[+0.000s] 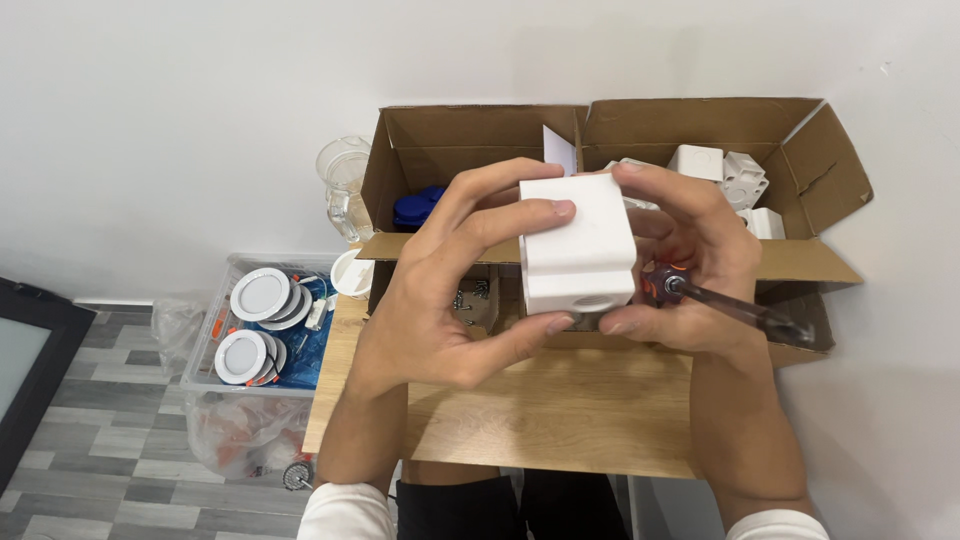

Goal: The person uses a screwdriver to tighten screws on a white electrical box with a blue cover. They then pick up a black electrical component, inspect it, and use the screwdriver on its terminals. The person also handles a white plastic box and a blue socket cover, manipulating them with their hands and the screwdriver.

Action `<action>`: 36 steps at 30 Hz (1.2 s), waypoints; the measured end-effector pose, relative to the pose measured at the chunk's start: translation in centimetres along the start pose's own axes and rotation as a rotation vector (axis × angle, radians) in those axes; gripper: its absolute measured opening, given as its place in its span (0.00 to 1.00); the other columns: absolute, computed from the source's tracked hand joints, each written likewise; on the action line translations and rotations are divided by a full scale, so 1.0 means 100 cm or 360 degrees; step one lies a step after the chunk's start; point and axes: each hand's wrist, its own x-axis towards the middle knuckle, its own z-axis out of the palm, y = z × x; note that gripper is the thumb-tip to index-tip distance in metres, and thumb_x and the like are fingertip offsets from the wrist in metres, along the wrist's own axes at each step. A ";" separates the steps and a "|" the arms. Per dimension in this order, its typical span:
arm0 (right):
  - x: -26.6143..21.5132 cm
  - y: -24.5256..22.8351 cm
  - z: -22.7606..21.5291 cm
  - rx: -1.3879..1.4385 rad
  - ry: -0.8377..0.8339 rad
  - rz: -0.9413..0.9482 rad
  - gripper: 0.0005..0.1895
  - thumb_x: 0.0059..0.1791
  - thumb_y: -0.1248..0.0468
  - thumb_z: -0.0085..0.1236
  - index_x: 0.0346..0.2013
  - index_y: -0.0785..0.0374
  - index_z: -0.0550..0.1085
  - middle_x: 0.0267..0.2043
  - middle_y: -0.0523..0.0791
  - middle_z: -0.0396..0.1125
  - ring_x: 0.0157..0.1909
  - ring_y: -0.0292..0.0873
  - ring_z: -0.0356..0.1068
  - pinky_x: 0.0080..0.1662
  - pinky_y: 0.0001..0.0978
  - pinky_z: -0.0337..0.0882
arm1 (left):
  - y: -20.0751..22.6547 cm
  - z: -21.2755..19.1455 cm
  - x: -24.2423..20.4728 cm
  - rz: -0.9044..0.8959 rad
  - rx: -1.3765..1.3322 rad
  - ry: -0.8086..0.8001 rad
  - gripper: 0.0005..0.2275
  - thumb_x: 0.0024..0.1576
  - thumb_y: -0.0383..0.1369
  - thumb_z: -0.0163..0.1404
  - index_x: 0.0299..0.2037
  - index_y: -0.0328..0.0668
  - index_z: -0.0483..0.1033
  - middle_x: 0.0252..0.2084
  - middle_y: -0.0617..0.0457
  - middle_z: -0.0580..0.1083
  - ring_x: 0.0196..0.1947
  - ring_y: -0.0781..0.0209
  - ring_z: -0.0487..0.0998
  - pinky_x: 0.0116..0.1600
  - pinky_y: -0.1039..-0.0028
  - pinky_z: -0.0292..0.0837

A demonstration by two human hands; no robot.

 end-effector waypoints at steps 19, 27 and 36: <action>0.009 -0.020 0.014 -0.0197 0.0045 -0.0123 0.48 0.42 0.72 0.79 0.72 0.58 0.63 0.72 0.62 0.66 0.62 0.48 0.77 0.28 0.16 0.70 | 0.004 -0.002 -0.002 -0.0400 -0.0340 -0.0043 0.26 0.71 0.41 0.48 0.75 0.39 0.57 0.73 0.42 0.68 0.49 0.59 0.78 0.51 0.75 0.87; 0.012 -0.020 0.011 -0.0075 0.0044 0.0031 0.44 0.49 0.50 0.65 0.73 0.64 0.59 0.74 0.64 0.64 0.31 0.35 0.66 0.29 0.18 0.60 | 0.007 -0.002 -0.002 -0.0252 -0.0157 -0.0034 0.21 0.73 0.40 0.50 0.74 0.47 0.61 0.77 0.38 0.63 0.77 0.46 0.72 0.65 0.67 0.91; 0.006 -0.018 0.013 -0.0185 0.0148 0.0121 0.45 0.42 0.68 0.76 0.71 0.66 0.64 0.66 0.55 0.72 0.51 0.39 0.76 0.29 0.19 0.64 | 0.008 -0.002 0.001 -0.0230 -0.0091 -0.0013 0.24 0.72 0.42 0.51 0.75 0.46 0.59 0.80 0.37 0.61 0.80 0.45 0.70 0.63 0.70 0.91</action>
